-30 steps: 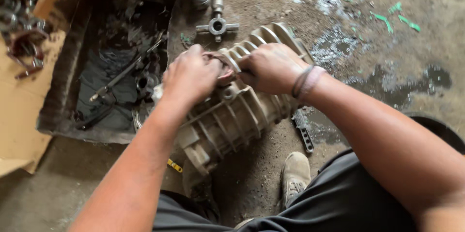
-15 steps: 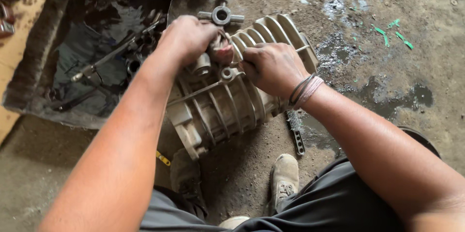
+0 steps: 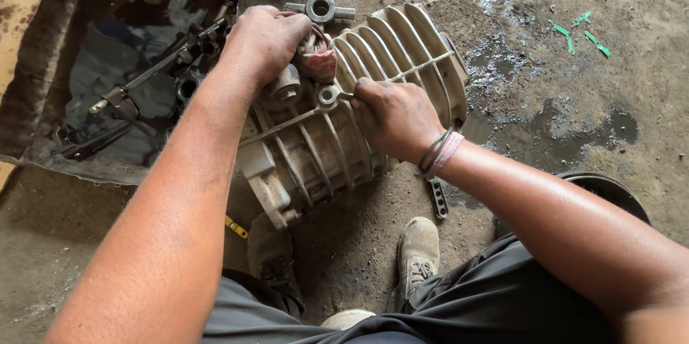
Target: The person scrubs a large metal engine casing with a wire brush and a rag, focusing on the cooling fins and crevices. Another person is visible in the background working on separate parts.
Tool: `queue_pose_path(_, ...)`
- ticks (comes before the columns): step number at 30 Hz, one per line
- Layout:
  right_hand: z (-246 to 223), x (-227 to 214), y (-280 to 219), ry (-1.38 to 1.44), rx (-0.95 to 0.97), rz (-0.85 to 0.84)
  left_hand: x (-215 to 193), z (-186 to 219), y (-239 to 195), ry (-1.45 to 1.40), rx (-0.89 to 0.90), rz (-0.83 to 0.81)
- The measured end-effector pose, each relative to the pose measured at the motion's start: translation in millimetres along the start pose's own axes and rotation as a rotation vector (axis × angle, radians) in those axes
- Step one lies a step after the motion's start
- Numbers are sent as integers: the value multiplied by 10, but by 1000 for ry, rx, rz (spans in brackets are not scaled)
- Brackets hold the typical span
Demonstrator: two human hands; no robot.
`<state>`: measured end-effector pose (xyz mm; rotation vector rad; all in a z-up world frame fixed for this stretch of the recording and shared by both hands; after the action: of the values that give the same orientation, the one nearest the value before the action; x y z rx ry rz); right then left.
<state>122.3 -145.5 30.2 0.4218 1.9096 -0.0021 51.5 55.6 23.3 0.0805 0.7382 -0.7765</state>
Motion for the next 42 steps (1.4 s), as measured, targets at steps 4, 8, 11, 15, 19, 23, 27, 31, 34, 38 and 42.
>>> queue_pose_path(4,66,47,140,-21,-17,42,8,-16,-46,-34,-69,-12)
queue_pose_path(8,93,121,102,-38,-17,-27,-7,-13,-53,-54,-32,0)
queue_pose_path(11,51,59,15,-8,-66,40,-17,-35,-21,-85,17,30)
queue_pose_path(15,28,43,-4,-35,-63,66,18,-81,18,-114,9,36)
queue_pose_path(19,54,64,32,-17,3,68,12,-68,38,-137,72,59)
queue_pose_path(23,-13,95,-38,-22,-31,18,-3,-92,63,-110,118,108)
queue_pose_path(27,-98,5,-100,-52,-73,77,1,-106,65,-131,80,111)
queue_pose_path(31,-164,-23,-125,-43,-111,104,26,-90,33,-227,58,86)
queue_pose_path(34,-102,97,-89,-103,-29,9,23,-93,23,-271,117,75)
queue_pose_path(38,-173,25,-102,-127,-143,146,59,-142,125,-235,185,101)
queue_pose_path(42,-146,120,-62,-196,-92,19,117,-240,290,-235,336,142)
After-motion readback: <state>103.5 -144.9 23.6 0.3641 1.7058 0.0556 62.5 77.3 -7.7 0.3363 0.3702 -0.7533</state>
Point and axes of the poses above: each hand's wrist, its own y-axis towards the middle knuckle, its own x-axis out of the palm, z = x × y, the point moved 8 cm from there along y, towards the middle knuckle, and after that the axes turned 3 degrees about x, right-handed, at the moved point
